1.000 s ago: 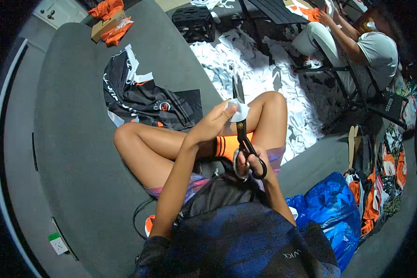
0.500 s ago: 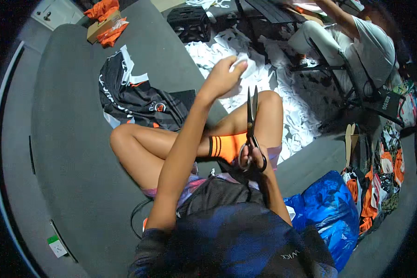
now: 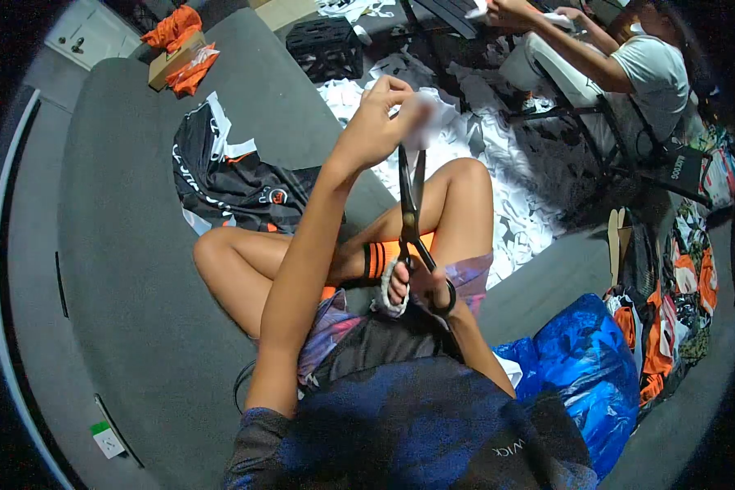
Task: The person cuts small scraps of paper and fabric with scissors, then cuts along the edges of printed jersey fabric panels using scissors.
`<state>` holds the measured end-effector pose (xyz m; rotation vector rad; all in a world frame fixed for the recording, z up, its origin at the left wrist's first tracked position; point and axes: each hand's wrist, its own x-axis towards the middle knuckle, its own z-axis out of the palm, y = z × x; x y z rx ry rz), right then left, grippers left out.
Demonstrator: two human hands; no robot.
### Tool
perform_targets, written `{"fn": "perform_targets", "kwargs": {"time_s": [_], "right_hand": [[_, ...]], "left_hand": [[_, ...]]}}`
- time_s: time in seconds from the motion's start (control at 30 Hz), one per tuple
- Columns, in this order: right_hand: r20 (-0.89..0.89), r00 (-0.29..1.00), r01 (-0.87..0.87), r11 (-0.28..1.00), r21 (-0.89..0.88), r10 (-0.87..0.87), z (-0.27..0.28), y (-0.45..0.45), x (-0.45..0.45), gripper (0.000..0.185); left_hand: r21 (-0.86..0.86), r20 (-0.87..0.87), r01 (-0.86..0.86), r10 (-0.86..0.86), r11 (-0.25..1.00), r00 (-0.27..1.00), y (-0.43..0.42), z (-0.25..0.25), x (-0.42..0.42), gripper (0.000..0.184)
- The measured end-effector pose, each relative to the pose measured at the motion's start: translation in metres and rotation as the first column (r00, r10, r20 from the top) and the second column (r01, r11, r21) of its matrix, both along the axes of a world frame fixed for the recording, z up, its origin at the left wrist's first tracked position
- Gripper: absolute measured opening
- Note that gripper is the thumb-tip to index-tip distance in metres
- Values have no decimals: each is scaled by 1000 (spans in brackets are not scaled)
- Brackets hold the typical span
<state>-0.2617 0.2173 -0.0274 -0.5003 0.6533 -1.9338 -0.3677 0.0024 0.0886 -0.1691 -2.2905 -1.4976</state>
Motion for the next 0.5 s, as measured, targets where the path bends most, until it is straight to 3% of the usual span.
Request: {"fn": "perform_targets", "kwargs": {"time_s": [0.07, 0.17, 0.23, 0.33, 0.43, 0.5], "right_hand": [[-18, 999, -26, 999, 21, 27, -1, -3, -13, 53], [-326, 945, 177, 886, 428, -32, 32, -10, -33, 54], [-339, 941, 162, 894, 418, -12, 27, -5, -35, 55], [-360, 933, 135, 899, 417, 27, 11, 5, -28, 57], [96, 994, -53, 999, 6, 52, -4, 6, -5, 61], [88, 995, -47, 999, 18, 45, 0, 9, 7, 62]], "left_hand": [[-63, -137, -6, -3, 998, 991, 1, -8, 0, 16], [-116, -185, -126, 103, 985, 977, -2, -9, -1, 15], [-142, -210, -193, 161, 971, 964, -8, -5, 1, 15], [82, -59, -132, 137, 988, 989, -15, 6, 1, 14], [63, -57, -120, 123, 991, 991, -10, 19, 0, 13], [51, -52, -113, 116, 992, 992, -8, 20, 1, 13]]}}
